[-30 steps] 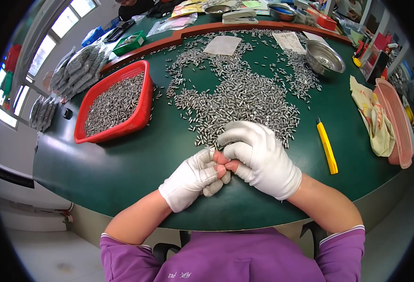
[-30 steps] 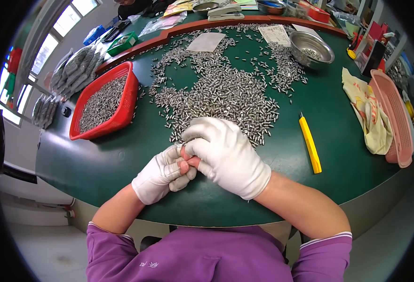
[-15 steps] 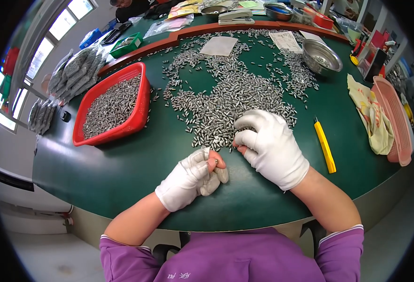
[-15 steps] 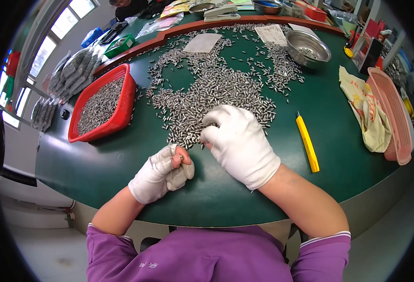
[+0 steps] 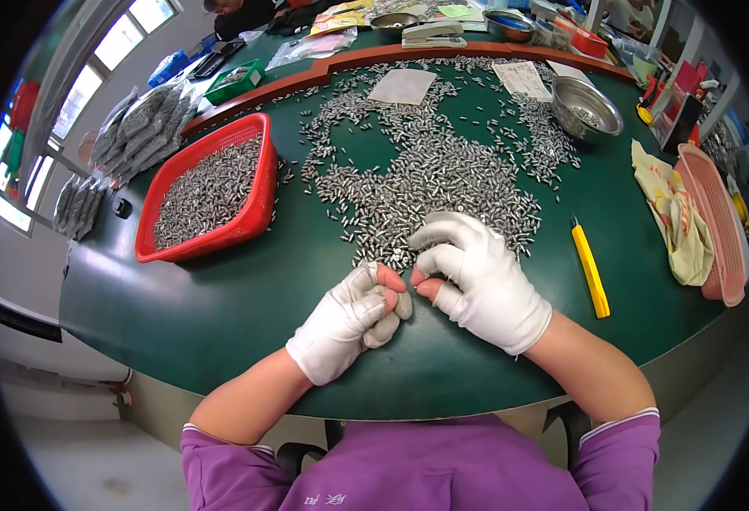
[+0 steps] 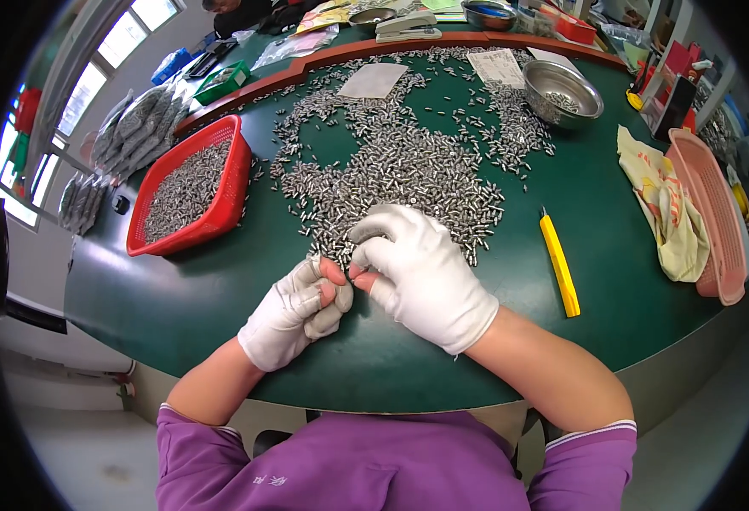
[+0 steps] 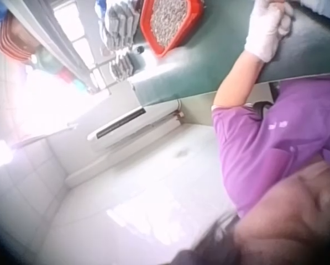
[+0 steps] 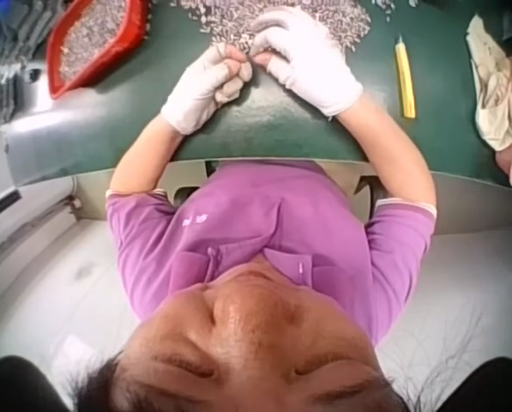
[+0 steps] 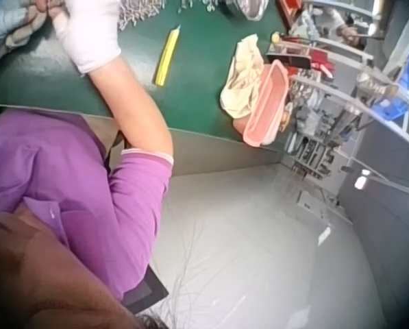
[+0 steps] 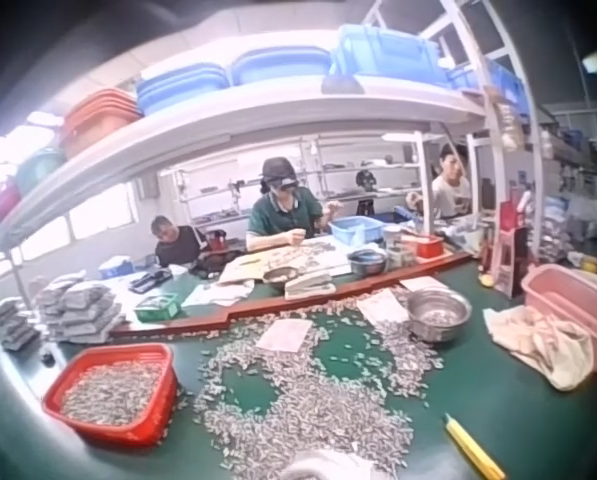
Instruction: Inspecting and sorting small metal components on a workbench using a craft knife.
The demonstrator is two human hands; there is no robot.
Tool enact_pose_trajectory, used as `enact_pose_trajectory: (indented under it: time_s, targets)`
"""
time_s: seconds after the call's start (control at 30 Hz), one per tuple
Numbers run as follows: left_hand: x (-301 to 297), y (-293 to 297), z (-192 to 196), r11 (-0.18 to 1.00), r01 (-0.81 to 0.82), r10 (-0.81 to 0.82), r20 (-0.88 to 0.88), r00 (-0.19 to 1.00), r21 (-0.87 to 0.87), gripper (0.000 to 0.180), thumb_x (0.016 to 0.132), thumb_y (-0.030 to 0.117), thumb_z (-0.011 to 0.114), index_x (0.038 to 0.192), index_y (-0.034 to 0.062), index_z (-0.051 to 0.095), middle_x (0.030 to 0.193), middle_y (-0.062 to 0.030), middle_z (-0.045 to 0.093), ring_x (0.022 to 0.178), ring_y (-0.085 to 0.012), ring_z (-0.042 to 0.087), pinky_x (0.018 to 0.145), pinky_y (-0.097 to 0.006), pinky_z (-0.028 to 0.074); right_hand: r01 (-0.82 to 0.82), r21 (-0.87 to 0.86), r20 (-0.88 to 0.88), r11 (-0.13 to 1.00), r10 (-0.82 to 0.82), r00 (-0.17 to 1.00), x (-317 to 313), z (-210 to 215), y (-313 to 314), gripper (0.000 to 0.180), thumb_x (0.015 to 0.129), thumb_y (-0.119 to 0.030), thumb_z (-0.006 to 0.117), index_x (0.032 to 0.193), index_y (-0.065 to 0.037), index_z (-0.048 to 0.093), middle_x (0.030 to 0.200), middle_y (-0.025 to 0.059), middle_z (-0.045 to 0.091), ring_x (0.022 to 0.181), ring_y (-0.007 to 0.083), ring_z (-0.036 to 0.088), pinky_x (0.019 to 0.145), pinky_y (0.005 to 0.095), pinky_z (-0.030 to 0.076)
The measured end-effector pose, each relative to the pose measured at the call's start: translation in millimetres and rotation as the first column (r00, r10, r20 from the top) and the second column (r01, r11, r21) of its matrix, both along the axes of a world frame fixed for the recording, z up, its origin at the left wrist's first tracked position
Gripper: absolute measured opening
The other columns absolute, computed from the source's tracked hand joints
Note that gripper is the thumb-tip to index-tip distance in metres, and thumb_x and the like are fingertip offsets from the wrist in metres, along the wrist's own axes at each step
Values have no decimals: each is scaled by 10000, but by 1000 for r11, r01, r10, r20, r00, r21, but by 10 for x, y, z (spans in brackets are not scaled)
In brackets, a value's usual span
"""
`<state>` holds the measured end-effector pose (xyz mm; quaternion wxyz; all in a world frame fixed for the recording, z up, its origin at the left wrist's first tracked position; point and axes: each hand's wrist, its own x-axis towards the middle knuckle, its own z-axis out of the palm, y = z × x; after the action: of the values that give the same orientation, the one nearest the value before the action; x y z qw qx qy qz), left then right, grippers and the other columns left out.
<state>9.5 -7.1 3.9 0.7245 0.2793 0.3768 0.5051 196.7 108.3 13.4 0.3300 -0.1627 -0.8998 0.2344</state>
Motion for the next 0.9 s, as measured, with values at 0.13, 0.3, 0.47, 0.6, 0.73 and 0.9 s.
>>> enact_pose_trajectory:
  time_s: [0.13,0.3,0.47,0.6,0.73,0.9]
  targets:
    - [55,33,100,996,-11,8,-35,999,-85,202,926,182,678,1094,123,581,900,-44,622,637,-66,478,547,-191,337,-88,-303,-34,949,81,996,0,27,-87,183,763,-132,748,928,-93,679,1122,109,623,1082,299,579,927,397,467]
    - [61,-6,58,999,-33,30,-81,996,-37,178,961,219,637,1077,114,554,882,-41,621,609,-49,457,539,-185,346,-86,-309,-93,947,60,994,-15,16,-97,186,741,-128,765,902,-99,677,1089,94,628,1010,298,600,865,390,488]
    - [115,-25,134,998,-45,39,-153,987,-36,175,968,235,626,1012,99,525,858,-41,608,600,-54,449,548,-191,358,-49,15,-133,999,50,990,-17,35,-61,231,661,-106,783,851,-107,651,1022,68,631,923,295,623,775,406,504]
    - [113,-17,159,998,-37,28,-180,983,-49,193,967,248,627,1005,93,518,852,-35,599,604,-55,447,555,-191,362,0,156,-179,988,29,983,-31,88,-82,258,614,-98,777,812,-119,613,979,50,622,914,288,631,752,418,501]
    - [97,-5,129,999,-22,17,-182,983,-26,186,967,254,626,992,105,517,854,-29,593,611,-55,449,560,-191,364,5,207,-167,978,30,986,-45,88,-78,266,611,-104,774,799,-120,587,976,42,618,928,284,629,750,416,495]
    - [104,-1,129,1000,-24,19,-192,981,-19,162,975,246,613,984,114,518,854,-24,590,612,-54,447,562,-191,366,29,245,-128,969,2,992,-64,99,-121,266,638,-141,751,836,-94,580,1002,50,603,966,277,605,797,411,479]
